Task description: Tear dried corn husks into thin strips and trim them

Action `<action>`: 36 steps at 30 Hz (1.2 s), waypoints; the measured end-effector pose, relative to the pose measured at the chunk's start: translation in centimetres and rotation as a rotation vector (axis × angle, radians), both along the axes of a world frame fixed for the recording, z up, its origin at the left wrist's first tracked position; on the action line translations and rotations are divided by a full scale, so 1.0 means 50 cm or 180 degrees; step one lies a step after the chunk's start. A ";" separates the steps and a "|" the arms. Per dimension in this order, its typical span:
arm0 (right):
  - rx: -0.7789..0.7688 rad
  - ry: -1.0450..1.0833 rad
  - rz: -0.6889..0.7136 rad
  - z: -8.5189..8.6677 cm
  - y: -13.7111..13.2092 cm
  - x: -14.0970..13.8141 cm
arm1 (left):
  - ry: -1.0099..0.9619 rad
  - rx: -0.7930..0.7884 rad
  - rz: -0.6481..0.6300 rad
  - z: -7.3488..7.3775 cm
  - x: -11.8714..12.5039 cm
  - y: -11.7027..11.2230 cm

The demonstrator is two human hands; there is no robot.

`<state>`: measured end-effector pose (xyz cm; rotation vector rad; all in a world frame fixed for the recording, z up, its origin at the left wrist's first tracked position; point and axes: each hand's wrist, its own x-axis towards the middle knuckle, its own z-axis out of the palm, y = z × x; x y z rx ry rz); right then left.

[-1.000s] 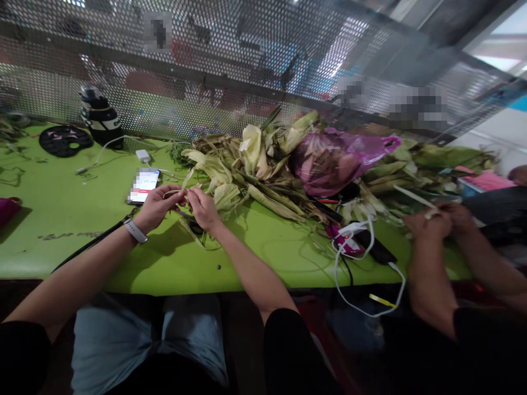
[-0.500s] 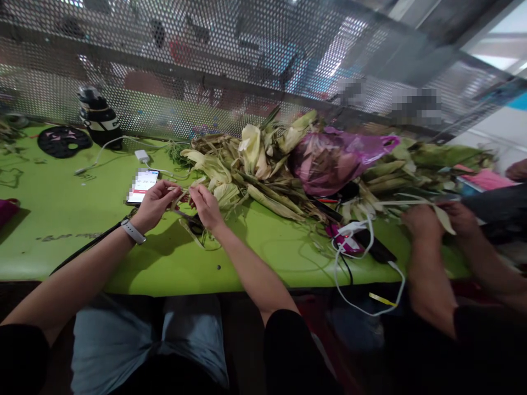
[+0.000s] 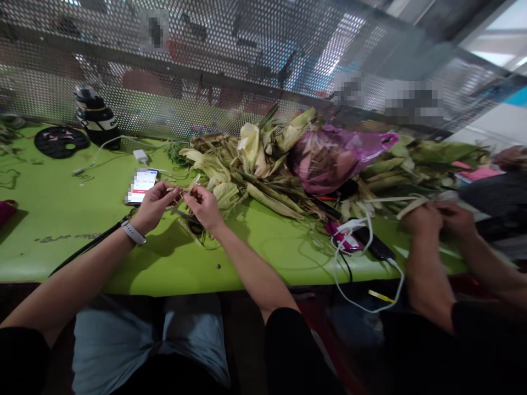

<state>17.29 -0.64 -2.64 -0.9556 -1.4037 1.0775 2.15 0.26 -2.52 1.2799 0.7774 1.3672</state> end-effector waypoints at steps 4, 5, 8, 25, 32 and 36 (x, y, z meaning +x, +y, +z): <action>-0.0105 0.0086 -0.0003 -0.003 0.003 -0.001 | -0.0194 -0.0133 -0.0076 -0.003 0.001 -0.002; -0.0136 0.0116 -0.0008 -0.004 0.003 -0.001 | -0.0244 -0.0168 -0.0099 -0.003 0.001 -0.003; -0.0197 0.0162 0.0002 -0.006 0.004 -0.001 | -0.0358 -0.0264 -0.0168 -0.001 0.001 -0.004; -0.0316 0.0341 -0.0339 0.001 0.022 0.015 | 0.0188 -0.0682 -0.0704 -0.001 0.003 -0.009; -0.0518 0.0280 0.0127 0.006 0.021 0.011 | 0.0041 -0.0415 -0.0543 -0.004 0.000 -0.001; -0.0539 0.0250 0.0165 0.007 0.026 0.015 | 0.0158 -0.0267 -0.0549 -0.007 -0.002 0.000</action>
